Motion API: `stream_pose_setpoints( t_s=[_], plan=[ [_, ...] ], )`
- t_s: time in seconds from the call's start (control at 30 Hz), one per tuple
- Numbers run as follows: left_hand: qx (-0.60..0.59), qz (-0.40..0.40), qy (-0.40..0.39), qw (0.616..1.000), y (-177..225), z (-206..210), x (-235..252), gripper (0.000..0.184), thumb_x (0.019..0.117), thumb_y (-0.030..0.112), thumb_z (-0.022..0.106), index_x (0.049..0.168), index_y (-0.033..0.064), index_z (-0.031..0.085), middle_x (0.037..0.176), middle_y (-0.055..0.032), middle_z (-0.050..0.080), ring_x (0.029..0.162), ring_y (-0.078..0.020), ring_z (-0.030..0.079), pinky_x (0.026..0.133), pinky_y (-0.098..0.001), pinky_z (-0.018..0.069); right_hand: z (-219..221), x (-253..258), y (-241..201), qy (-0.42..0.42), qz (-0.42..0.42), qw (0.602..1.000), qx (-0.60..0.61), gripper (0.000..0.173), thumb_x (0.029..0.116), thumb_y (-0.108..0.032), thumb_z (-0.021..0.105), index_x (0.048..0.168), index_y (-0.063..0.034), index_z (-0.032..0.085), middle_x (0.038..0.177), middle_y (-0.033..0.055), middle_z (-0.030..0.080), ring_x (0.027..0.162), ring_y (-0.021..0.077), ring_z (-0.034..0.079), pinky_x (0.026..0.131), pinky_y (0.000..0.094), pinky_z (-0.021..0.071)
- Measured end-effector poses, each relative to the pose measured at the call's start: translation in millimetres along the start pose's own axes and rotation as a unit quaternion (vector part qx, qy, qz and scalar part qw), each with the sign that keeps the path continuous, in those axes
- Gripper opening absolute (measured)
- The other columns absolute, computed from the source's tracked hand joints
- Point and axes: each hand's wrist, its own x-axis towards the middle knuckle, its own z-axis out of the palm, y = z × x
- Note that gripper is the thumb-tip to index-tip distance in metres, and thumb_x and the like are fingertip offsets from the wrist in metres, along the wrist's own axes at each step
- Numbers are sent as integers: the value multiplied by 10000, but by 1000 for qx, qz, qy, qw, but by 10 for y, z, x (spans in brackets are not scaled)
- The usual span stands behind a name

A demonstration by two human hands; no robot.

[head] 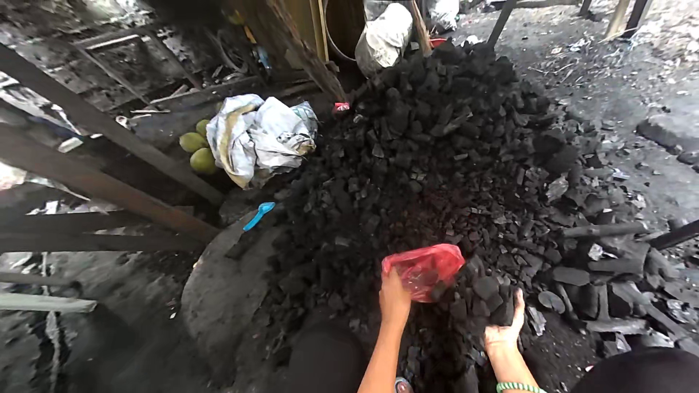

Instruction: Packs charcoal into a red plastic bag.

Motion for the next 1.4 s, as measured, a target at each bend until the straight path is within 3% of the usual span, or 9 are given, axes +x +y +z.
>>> stream_pose_setpoints(
  t_s=[0.27, 0.4, 0.57, 0.8, 0.93, 1.1, 1.27, 1.33, 1.4],
  plan=[
    [-146, 157, -254, 943, 150, -109, -49, 1072, 748, -124, 763, 1618, 5, 152, 1596, -307, 297, 1428, -411, 413, 1146, -526, 402, 631, -158, 69, -75, 52, 995, 24, 537, 1075, -547, 263, 1155, -140, 604, 964, 17, 733, 898, 144, 726, 753, 397, 629],
    [-179, 129, -376, 900, 241, -491, 38, 1208, 763, -169, 698, 1650, 178, -44, 1574, -273, 335, 1276, -356, 540, 974, -492, 523, 548, -101, 255, -76, 73, 994, 27, 565, 1069, -557, 249, 1167, -126, 601, 985, 35, 726, 916, 161, 720, 772, 410, 622],
    [-146, 142, -280, 938, 216, -391, 420, 1290, 725, -114, 805, 1648, 163, -53, 1605, -270, 309, 1372, -395, 485, 1081, -536, 461, 340, -43, 263, -121, 135, 983, 26, 591, 1065, -572, 261, 1135, -116, 630, 974, 71, 739, 894, 192, 734, 740, 424, 635],
    [41, 221, -304, 926, 282, -257, 317, 1096, 796, -137, 715, 1658, 167, 112, 1587, -268, 360, 1395, -441, 457, 1113, -601, 405, 309, 81, 355, -81, 201, 974, -71, 533, 1097, -481, 264, 1075, -88, 622, 864, 77, 722, 781, 187, 723, 669, 397, 625],
    [-55, 190, -345, 918, 162, -348, 232, 1113, 798, -155, 686, 1656, 133, 38, 1606, -273, 314, 1400, -408, 447, 1109, -557, 414, 566, 207, 440, -13, 156, 970, -188, 381, 1094, -436, 359, 1175, -137, 581, 925, 36, 675, 825, 137, 676, 706, 358, 585],
    [-231, 114, -275, 927, 75, -442, 268, 1091, 805, -187, 629, 1652, 210, 67, 1485, -242, 462, 1166, -328, 593, 904, -480, 532, 763, 417, 478, -217, 112, 774, -584, 755, 987, -279, 680, 1614, -118, 292, 1585, 202, 407, 1434, 348, 431, 1145, 576, 379],
    [-324, 135, -246, 904, 205, -725, 382, 1085, 774, -168, 628, 1644, 162, 70, 1454, -224, 483, 1100, -261, 611, 835, -416, 552, 1439, 240, 49, -411, 38, 520, -748, 635, 1015, -362, 647, 1565, -125, 433, 1533, 206, 495, 1415, 401, 467, 1155, 633, 344],
    [-305, 125, -234, 915, 247, -735, 458, 1063, 784, -178, 633, 1641, 136, 88, 1520, -236, 420, 1209, -286, 571, 932, -442, 528, 1561, 218, -157, -418, 34, 577, -701, 477, 1044, -265, 602, 1479, -82, 537, 1434, 184, 590, 1301, 349, 571, 1080, 586, 440],
    [-258, 114, -215, 935, 243, -620, 559, 1053, 788, -181, 656, 1639, 107, 107, 1558, -263, 378, 1315, -355, 519, 1018, -511, 492, 1446, 352, -268, -336, 51, 718, -607, 368, 1084, -242, 495, 1373, -30, 584, 1259, 160, 685, 1090, 272, 686, 911, 483, 563]
  ],
)
